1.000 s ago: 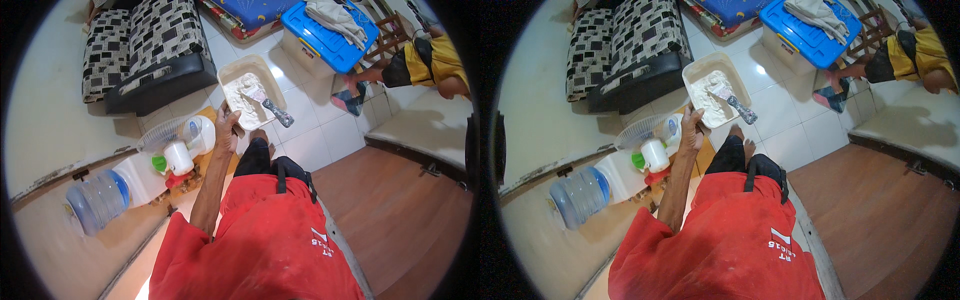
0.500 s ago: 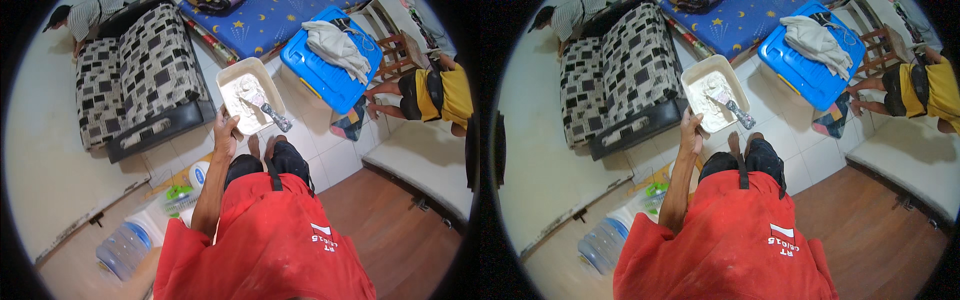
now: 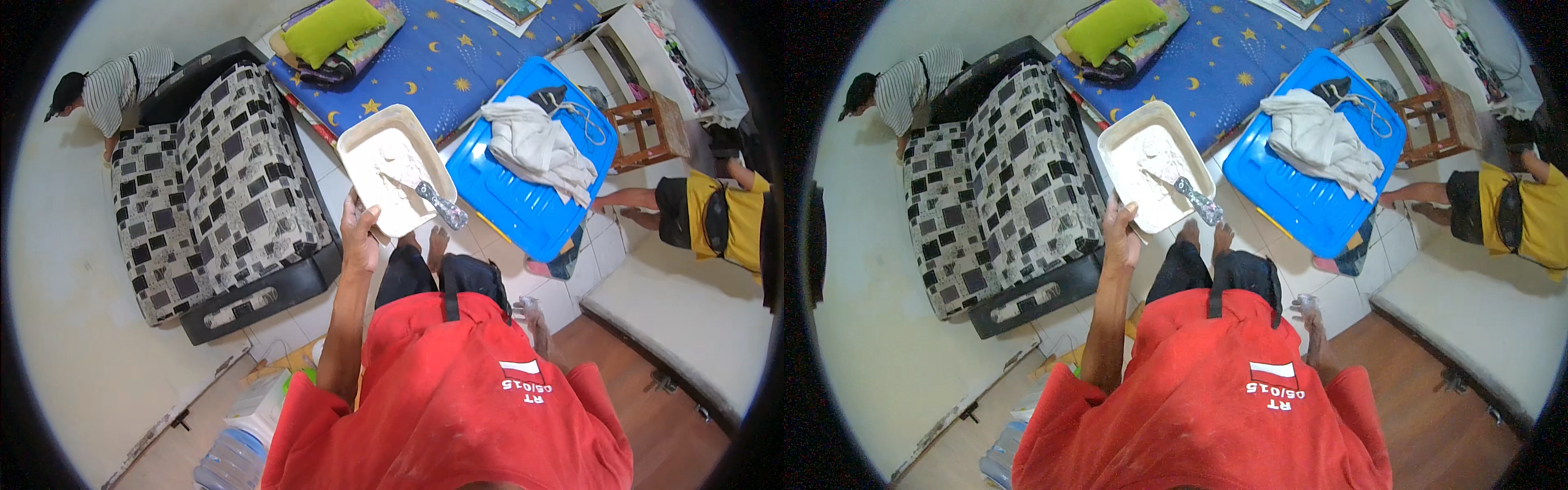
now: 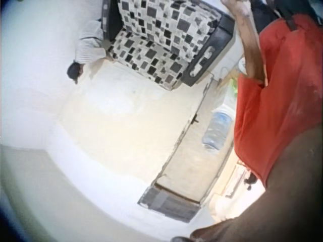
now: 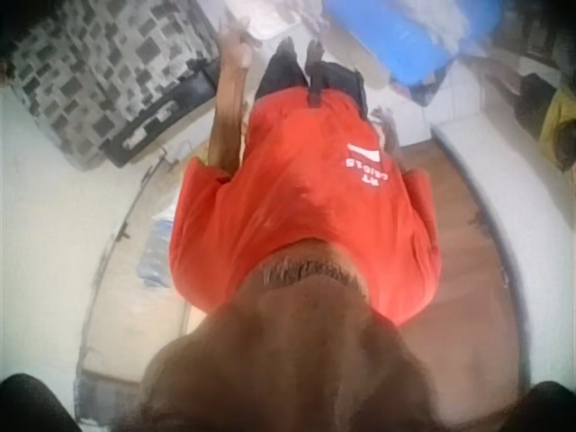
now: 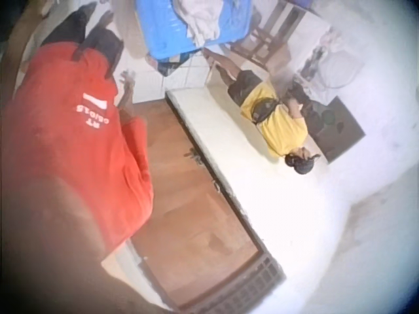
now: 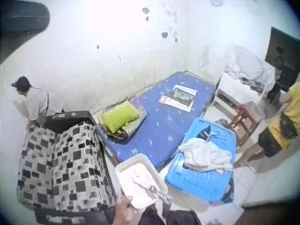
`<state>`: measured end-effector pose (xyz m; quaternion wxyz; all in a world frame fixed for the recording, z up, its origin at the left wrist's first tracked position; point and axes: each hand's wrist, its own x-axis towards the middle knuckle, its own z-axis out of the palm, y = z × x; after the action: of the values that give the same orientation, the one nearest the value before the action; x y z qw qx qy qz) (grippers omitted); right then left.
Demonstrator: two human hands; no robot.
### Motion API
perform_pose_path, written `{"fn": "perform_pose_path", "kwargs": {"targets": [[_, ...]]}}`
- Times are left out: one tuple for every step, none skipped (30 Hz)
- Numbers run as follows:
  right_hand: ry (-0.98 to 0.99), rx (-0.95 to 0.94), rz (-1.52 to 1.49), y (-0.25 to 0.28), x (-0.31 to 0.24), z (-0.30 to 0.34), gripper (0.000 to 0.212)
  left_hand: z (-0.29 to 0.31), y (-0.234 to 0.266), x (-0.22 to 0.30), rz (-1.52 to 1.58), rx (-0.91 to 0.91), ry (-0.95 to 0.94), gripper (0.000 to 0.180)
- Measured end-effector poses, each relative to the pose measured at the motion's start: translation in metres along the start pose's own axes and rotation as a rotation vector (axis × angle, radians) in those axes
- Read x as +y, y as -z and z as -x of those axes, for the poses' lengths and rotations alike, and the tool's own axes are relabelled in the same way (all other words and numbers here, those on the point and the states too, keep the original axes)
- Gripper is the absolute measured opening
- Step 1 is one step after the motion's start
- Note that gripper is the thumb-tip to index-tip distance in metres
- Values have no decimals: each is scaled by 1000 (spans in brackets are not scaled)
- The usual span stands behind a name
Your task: The person mixes putty in a container, transfers it to scrapers, and applies it to holes and damaged areas on a wall while sitting on the floor.
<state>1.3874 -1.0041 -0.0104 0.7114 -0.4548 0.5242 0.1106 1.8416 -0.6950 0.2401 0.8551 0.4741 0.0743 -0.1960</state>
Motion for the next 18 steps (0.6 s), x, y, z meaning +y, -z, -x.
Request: {"fn": "perform_pose_path", "kwargs": {"targets": [[5, 2, -5, -8, -11, -14, 47, -13, -3, 4, -3, -6, -3, 80], [-44, 84, 139, -32, -33, -35, 53, -27, -2, 8, -12, -8, -3, 80], [-41, 74, 139, -58, -56, -58, 53, -40, 0, 11, -20, -10, -3, 80], [-86, 63, 166, -79, -76, -79, 55, -54, -2, 14, -5, -11, 20, 81], [-135, 51, 194, -97, -88, -98, 58, -65, 1, 14, -8, -13, 18, 81], [-131, 10, 96, -105, -92, -121, 65, -84, -2, 11, -37, -34, 33, 80], [-169, 91, 49, -128, -90, -136, 69, -96, 2, 10, -80, -26, 45, 80], [-192, 116, -116, -148, -95, -158, 69, -109, 4, 9, -124, -21, 17, 78], [-195, 175, -303, -146, -92, -186, 68, -127, -4, 0, -114, -55, 27, 78], [-205, 151, -300, -162, -100, -204, 68, -132, 3, -1, -141, -55, 6, 77], [-186, 341, -217, -175, -110, -221, 60, -138, 8, -3, -170, -54, -16, 76], [-192, 522, -113, -190, -112, -231, 54, -138, 13, -1, -181, -51, -23, 76], [163, 703, 382, -125, -88, -254, 44, -157, -1, -16, -153, -111, 12, 76], [389, 1057, 978, -66, -61, -279, 38, -170, -4, -27, -136, -136, 63, 80], [501, 1207, 1323, -47, -70, -290, 34, -170, 8, -32, -157, -106, 69, 83], [575, 1443, 1644, -26, -77, -300, 32, -171, 11, -39, -195, -57, 95, 87], [618, 1396, 1632, -8, -87, -313, 32, -164, 19, -41, -218, -18, 65, 87], [788, 1469, 1564, 34, -111, -300, 30, -168, 20, -49, -161, -12, 112, 88]]}}
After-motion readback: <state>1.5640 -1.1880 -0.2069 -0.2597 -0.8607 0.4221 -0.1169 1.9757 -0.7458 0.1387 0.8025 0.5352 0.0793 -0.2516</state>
